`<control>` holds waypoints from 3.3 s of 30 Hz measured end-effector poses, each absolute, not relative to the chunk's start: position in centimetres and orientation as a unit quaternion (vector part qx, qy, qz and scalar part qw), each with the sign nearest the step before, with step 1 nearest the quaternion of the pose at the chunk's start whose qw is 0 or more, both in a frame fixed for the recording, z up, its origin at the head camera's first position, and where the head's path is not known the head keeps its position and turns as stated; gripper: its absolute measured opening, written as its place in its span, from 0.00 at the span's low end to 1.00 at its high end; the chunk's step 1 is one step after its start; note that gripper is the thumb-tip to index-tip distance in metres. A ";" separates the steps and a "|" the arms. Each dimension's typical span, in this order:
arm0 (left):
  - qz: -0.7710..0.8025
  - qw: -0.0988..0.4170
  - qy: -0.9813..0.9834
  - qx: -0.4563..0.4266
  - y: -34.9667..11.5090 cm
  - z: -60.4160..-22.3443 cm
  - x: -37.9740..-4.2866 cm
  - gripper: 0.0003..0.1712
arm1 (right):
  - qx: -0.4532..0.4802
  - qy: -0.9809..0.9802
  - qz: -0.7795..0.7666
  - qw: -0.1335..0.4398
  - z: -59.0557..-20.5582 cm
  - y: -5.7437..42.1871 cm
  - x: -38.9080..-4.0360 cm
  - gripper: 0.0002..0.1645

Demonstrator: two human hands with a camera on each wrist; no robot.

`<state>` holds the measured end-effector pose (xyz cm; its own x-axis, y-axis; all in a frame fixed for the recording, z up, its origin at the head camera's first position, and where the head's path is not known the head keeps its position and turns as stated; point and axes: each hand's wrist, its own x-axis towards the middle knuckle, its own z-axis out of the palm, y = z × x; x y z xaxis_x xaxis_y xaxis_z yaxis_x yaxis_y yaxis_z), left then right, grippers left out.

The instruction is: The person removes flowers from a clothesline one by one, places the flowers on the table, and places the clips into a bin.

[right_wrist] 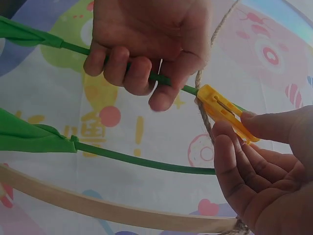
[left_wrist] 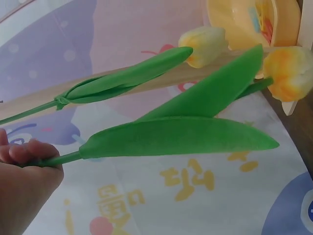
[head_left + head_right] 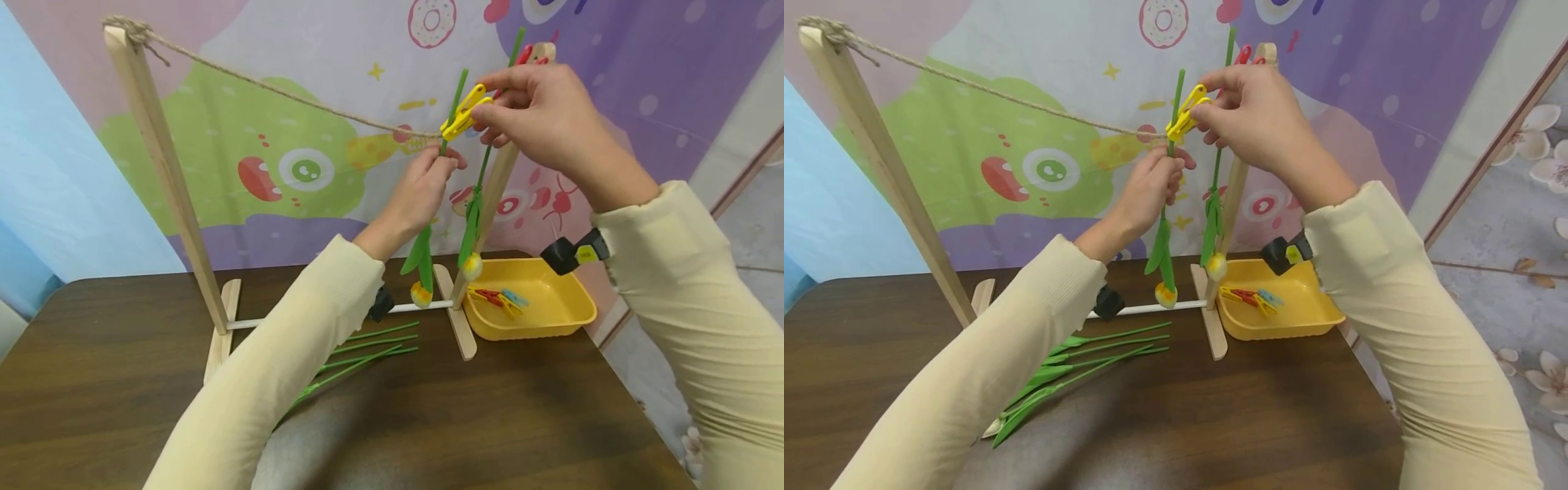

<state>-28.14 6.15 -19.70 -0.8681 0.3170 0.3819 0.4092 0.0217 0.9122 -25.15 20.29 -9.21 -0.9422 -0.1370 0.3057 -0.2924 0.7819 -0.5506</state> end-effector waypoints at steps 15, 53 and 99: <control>-0.617 0.070 -0.737 -0.269 6.2 -19.7 -28.1 0.14 | 0.114 -0.923 0.338 0.143 -9.0 20.8 -24.9 0.22; -0.505 0.017 -0.819 -0.270 2.9 -23.5 -26.1 0.16 | 0.156 -0.775 0.582 0.189 -11.4 23.5 -22.1 0.16; -0.096 0.147 -0.950 -0.257 1.1 -30.1 -20.9 0.14 | 0.111 -0.630 0.769 -0.007 -21.9 27.6 -23.1 0.11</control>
